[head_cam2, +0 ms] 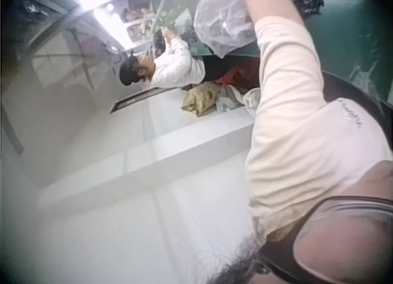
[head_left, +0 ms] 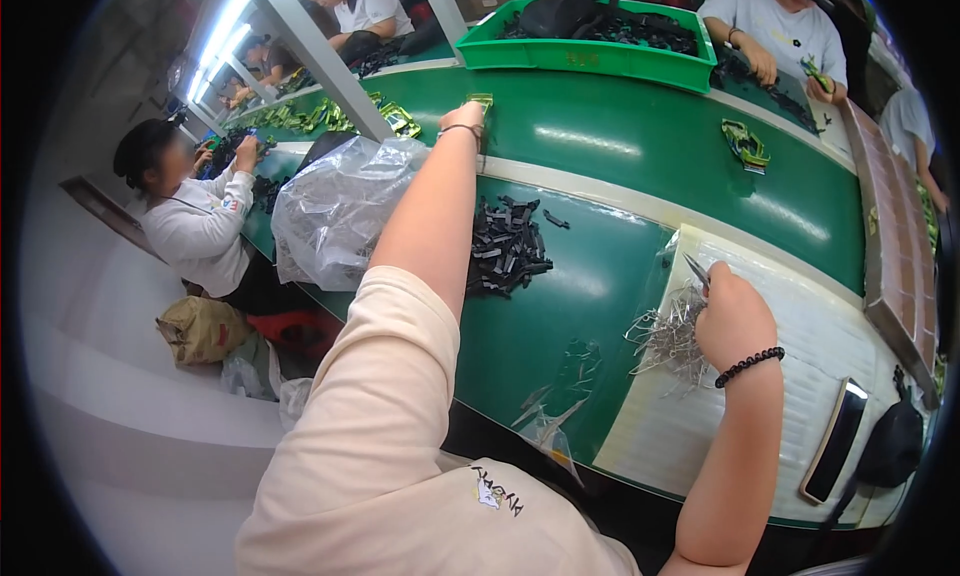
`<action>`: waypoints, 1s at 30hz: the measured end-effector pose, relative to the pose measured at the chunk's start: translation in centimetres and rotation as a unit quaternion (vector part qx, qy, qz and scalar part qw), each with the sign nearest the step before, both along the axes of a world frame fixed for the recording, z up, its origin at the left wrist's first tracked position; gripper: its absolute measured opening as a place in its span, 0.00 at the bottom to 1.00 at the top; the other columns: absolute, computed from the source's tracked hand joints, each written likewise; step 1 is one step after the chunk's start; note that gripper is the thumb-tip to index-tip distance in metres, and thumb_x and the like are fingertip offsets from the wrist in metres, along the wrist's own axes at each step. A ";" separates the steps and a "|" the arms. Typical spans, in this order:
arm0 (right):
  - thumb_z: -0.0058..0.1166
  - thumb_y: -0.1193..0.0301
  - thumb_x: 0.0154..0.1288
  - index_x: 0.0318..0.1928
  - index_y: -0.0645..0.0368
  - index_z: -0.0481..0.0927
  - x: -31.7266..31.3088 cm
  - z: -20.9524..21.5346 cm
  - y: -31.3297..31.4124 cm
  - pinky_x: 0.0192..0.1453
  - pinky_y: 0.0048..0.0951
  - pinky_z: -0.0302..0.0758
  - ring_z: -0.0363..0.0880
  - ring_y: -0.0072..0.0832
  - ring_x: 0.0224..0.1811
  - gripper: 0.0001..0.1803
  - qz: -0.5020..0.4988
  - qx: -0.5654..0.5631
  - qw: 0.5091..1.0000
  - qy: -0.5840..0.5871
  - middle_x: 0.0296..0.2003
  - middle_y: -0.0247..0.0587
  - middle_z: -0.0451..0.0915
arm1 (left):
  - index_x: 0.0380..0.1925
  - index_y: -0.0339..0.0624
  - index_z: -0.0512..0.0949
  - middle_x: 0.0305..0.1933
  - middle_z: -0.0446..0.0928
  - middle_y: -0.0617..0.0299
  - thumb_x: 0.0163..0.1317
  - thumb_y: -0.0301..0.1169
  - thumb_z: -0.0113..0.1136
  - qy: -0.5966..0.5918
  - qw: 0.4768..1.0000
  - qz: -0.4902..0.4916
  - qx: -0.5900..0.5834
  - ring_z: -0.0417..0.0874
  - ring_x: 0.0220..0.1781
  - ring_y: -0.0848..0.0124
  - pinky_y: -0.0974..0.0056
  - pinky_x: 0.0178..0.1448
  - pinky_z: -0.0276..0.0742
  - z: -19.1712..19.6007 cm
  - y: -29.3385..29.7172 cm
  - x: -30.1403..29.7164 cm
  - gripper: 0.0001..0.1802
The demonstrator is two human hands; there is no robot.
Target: The person assembles small plastic toy cars by fitting plastic chassis, metal axles, and black gears into toy car shells using pliers.
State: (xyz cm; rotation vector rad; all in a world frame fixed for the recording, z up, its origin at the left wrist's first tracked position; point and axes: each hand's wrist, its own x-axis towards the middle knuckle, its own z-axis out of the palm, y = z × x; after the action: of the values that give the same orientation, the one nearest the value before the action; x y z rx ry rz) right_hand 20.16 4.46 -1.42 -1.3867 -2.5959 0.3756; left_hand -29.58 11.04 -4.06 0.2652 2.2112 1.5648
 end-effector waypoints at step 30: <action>0.51 0.76 0.60 0.45 0.67 0.74 1.2 0.4 1.7 0.51 0.46 0.79 0.82 0.52 0.47 0.13 -0.017 -0.151 0.988 0.010 0.42 0.59 0.82 | 0.60 0.53 0.66 0.68 0.68 0.59 0.54 0.27 0.66 0.738 0.438 -0.468 -0.212 0.64 0.74 0.60 0.43 0.73 0.61 1.8 17.3 37.0 0.33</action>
State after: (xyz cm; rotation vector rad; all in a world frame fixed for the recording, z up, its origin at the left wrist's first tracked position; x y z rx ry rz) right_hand 21.41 6.12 -1.02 -1.5035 -2.5764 0.8014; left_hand 7.45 28.30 -2.27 2.8636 2.1032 -0.3280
